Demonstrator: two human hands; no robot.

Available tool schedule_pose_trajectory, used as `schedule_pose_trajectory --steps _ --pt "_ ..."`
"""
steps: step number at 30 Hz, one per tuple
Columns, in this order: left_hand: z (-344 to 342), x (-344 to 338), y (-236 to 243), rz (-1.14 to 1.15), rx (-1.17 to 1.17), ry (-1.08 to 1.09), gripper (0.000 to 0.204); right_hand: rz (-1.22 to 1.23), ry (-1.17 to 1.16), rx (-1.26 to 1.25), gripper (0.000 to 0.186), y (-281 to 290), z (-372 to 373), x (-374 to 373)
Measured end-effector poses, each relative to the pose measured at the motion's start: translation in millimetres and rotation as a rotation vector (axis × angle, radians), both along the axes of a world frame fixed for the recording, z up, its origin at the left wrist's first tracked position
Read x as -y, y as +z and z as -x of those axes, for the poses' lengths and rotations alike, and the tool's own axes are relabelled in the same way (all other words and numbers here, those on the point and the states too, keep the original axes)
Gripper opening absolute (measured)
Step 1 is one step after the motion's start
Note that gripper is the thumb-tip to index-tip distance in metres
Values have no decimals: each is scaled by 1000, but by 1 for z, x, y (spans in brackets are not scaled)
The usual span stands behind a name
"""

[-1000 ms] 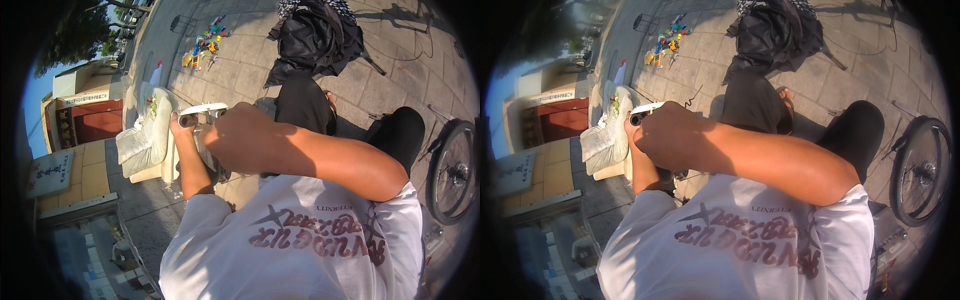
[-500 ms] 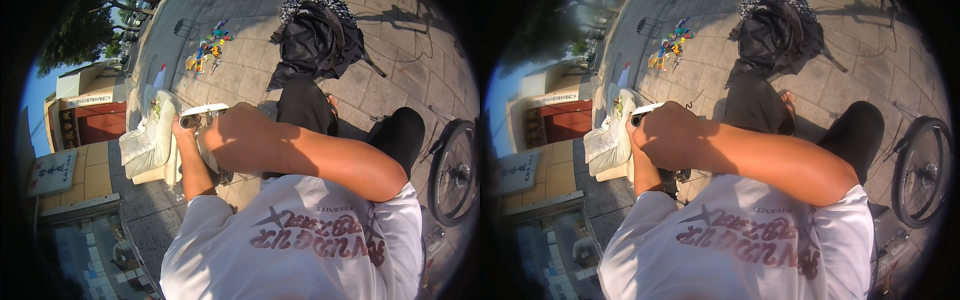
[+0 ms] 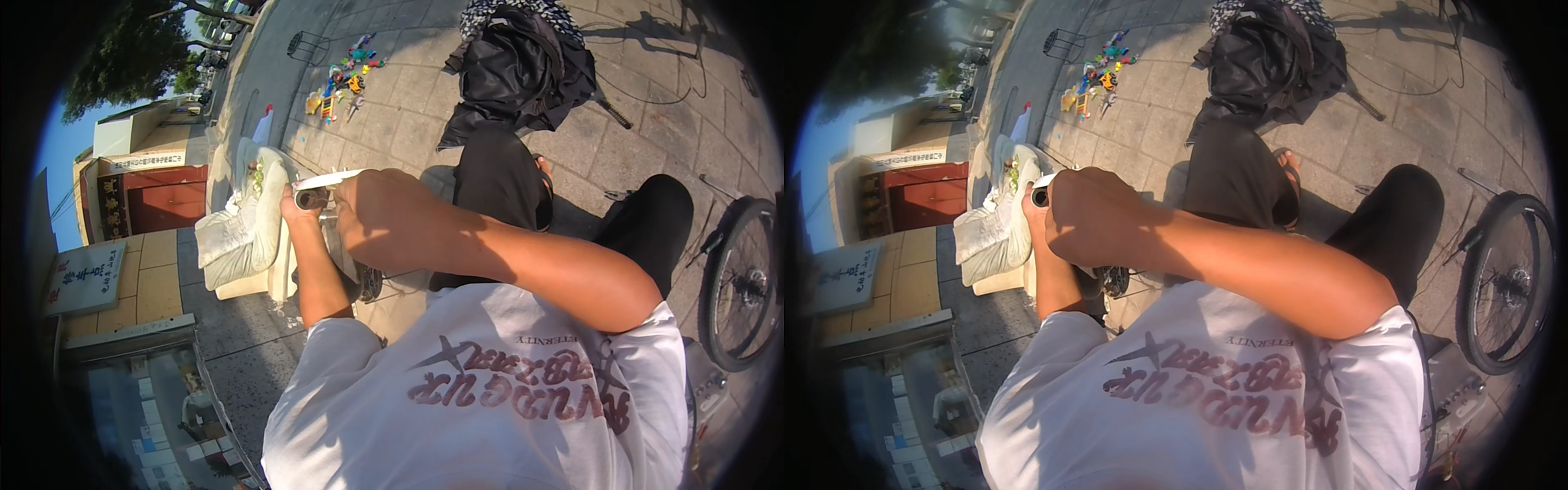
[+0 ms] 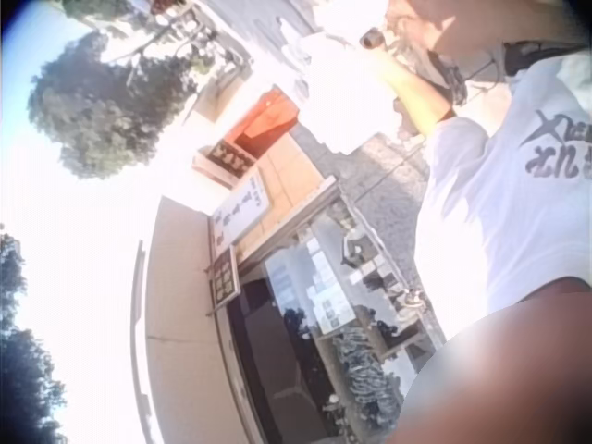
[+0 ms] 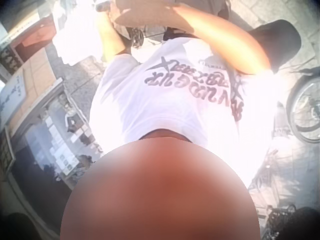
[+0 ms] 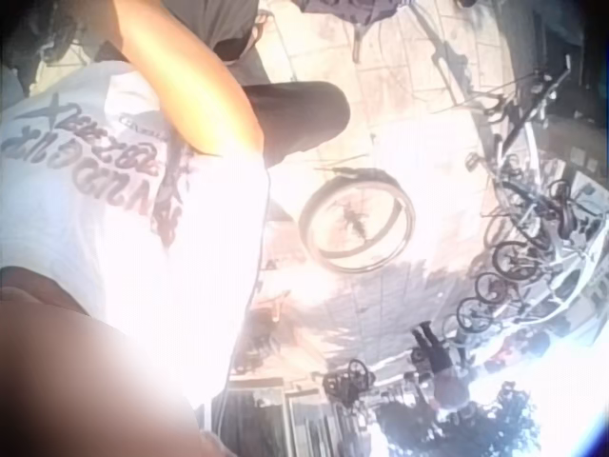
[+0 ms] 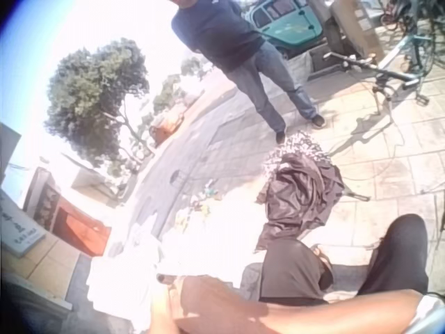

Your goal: The person sits on the ground and works on a white bicycle fork, using a small metal tool to adjust or clean the internal components. They repeatedly insert and remove the tool, occasionally using pliers to manipulate a small part, and inspect the fork throughout the process.

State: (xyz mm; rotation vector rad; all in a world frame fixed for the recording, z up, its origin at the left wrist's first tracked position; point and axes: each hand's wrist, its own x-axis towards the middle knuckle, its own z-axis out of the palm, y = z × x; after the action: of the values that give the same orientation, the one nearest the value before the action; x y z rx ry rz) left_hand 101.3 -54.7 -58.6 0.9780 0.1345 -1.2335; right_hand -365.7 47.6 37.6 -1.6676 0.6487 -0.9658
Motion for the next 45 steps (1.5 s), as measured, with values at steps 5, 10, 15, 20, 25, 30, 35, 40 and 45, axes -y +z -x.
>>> schedule_pose_trajectory --steps 5,10,15,20,25,30,35,40,45 --pt "10 0 7 -23 118 17 47 628 -33 -169 13 -8 4 -3" --pt "20 -3 14 34 93 34 46 362 -66 -67 14 -7 -8 -3" --pt "19 -6 24 -6 182 76 43 5 -78 146 22 -7 -7 2" --pt "6 -8 26 22 150 67 43 -6 -185 179 24 2 -3 -4" --pt "-2 -6 24 17 174 69 43 111 -32 -53 22 11 2 -14" --pt "-2 -6 27 9 186 71 43 178 -75 2 21 15 11 -12" --pt "-2 -5 31 4 191 62 43 200 -75 16 19 13 26 -12" --pt "-3 -7 32 1 201 62 44 516 -161 -67 15 11 17 -29" --pt "-6 -16 29 -3 212 79 44 761 -140 -158 20 10 1 -46"
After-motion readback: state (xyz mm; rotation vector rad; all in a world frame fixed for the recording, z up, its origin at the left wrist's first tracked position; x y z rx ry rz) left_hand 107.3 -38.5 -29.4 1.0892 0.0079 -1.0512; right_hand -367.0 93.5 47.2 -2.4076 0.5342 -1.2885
